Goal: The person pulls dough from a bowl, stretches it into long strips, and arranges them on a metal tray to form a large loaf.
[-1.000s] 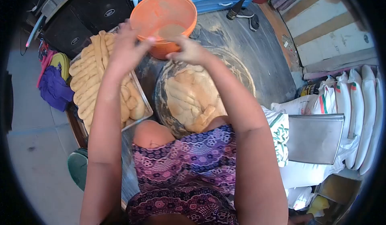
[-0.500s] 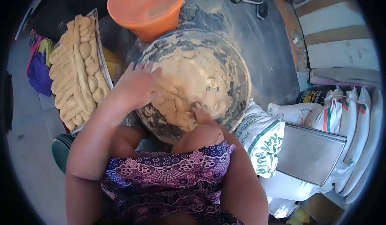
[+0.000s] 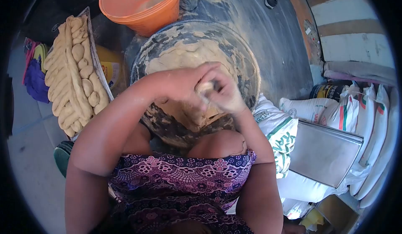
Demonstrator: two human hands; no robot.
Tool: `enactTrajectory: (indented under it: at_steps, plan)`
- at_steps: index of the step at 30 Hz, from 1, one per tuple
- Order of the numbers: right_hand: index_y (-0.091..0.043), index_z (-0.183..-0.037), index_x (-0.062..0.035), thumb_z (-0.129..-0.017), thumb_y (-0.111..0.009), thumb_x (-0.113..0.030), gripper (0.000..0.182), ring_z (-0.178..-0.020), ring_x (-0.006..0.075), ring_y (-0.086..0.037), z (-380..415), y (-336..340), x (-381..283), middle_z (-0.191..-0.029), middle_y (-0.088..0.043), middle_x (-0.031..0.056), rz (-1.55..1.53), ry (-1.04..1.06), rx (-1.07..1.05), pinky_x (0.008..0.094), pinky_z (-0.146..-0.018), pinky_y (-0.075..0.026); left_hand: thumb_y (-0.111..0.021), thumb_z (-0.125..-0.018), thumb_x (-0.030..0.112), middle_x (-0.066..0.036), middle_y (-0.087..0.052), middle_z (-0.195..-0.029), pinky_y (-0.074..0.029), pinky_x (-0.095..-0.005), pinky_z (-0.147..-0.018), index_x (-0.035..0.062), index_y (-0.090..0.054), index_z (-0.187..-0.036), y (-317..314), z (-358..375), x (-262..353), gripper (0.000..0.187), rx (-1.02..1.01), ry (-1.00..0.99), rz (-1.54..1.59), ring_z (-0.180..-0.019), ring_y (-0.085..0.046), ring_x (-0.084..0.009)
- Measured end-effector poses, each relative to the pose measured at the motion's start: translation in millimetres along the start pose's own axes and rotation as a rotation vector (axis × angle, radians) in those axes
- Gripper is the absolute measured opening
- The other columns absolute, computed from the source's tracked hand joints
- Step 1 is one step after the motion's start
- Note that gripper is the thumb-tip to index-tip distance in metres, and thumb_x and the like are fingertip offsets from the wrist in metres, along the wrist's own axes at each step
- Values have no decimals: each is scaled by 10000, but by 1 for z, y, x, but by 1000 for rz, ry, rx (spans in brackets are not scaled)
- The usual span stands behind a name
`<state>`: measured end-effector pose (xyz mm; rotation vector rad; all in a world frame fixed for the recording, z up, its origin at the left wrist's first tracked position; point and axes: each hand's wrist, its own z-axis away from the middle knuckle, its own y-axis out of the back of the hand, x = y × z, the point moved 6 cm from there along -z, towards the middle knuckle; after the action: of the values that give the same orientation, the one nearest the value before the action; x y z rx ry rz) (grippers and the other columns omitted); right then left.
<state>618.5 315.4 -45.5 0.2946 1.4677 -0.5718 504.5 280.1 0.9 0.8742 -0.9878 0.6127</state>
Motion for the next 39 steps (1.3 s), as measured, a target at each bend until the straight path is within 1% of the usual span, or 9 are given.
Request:
enactTrajectory:
  at_steps: [6, 10, 19, 22, 26, 28, 31, 36, 39]
  plan:
    - [-439, -1161, -31, -742, -706, -149, 510, -1093, 165, -470, -21, 4, 37, -1140, -510, 77, -156, 50, 79, 292, -952, -351, -614, -683, 127, -128, -624, -901, -460, -310, -784, 0, -622, -940, 51, 0, 18, 286, 466, 3, 93, -862, -591, -193]
    - [-416, -1205, -26, -745, -720, -214, 583, -1126, 186, -449, -35, -17, 101, -1160, -490, 78, 324, -17, 76, 309, -958, -346, -620, -695, 114, -96, -616, -881, -453, -271, -775, 9, -622, -960, 60, 9, 33, 285, 538, -143, 17, -854, -573, -137]
    - [-455, -1154, -46, -758, -604, -50, 423, -799, 122, -541, -23, 9, 132, -945, -546, 45, -10, -372, -72, 278, -730, -452, -631, -704, 93, -59, -588, -997, -439, -275, -828, 23, -617, -1030, 78, 33, 43, 334, 623, -285, 455, -921, -542, -125]
    - [-506, -1085, -46, -726, -591, 2, 372, -777, 129, -545, -7, 40, 71, -925, -551, 46, -211, -261, 314, 273, -701, -459, -668, -665, 145, -131, -584, -1096, -422, -323, -891, 31, -576, -1123, 70, 29, 27, 481, 344, -34, -28, -1029, -547, -227]
    - [-546, -1002, -36, -678, -607, 39, 338, -791, 149, -566, -3, 31, -56, -945, -560, 53, -308, 30, 121, 287, -700, -477, -726, -617, 239, -205, -535, -1201, -386, -365, -949, 53, -457, -1278, 38, 35, 1, 737, -30, 273, -370, -1119, -512, -315]
    - [-552, -1031, -34, -640, -619, 50, 405, -830, 141, -563, -8, 4, -102, -964, -563, 56, 92, -107, 48, 291, -745, -481, -767, -599, 270, -205, -525, -1212, -362, -348, -971, 17, -385, -1319, 30, 17, -2, 853, 449, -116, -282, -1140, -495, -287]
    - [-552, -1079, -29, -638, -660, 35, 458, -836, 138, -561, -25, -6, -129, -972, -561, 57, 239, 64, 75, 286, -751, -479, -773, -638, 239, -163, -587, -1066, -461, -317, -820, -31, -433, -1235, 30, -1, 39, 738, 326, -264, 117, -969, -579, -227]
    - [-218, -1377, -83, -751, -600, -600, 897, -1192, 165, -404, -33, -35, -179, -1312, -384, 62, -217, 461, 157, 345, -942, -388, -707, -725, 108, -51, -565, -762, -410, -207, -449, 1, -480, -1014, 79, 32, 135, 383, 730, -420, 792, -541, -525, -76]
    - [-428, -1211, -56, -815, -646, -320, 524, -827, 123, -552, -35, -68, -142, -986, -557, 30, 96, 207, 183, 245, -647, -455, -685, -733, 76, -63, -556, -739, -414, -242, -429, 1, -472, -962, 113, 64, 217, 321, 967, -496, 586, -513, -513, -91]
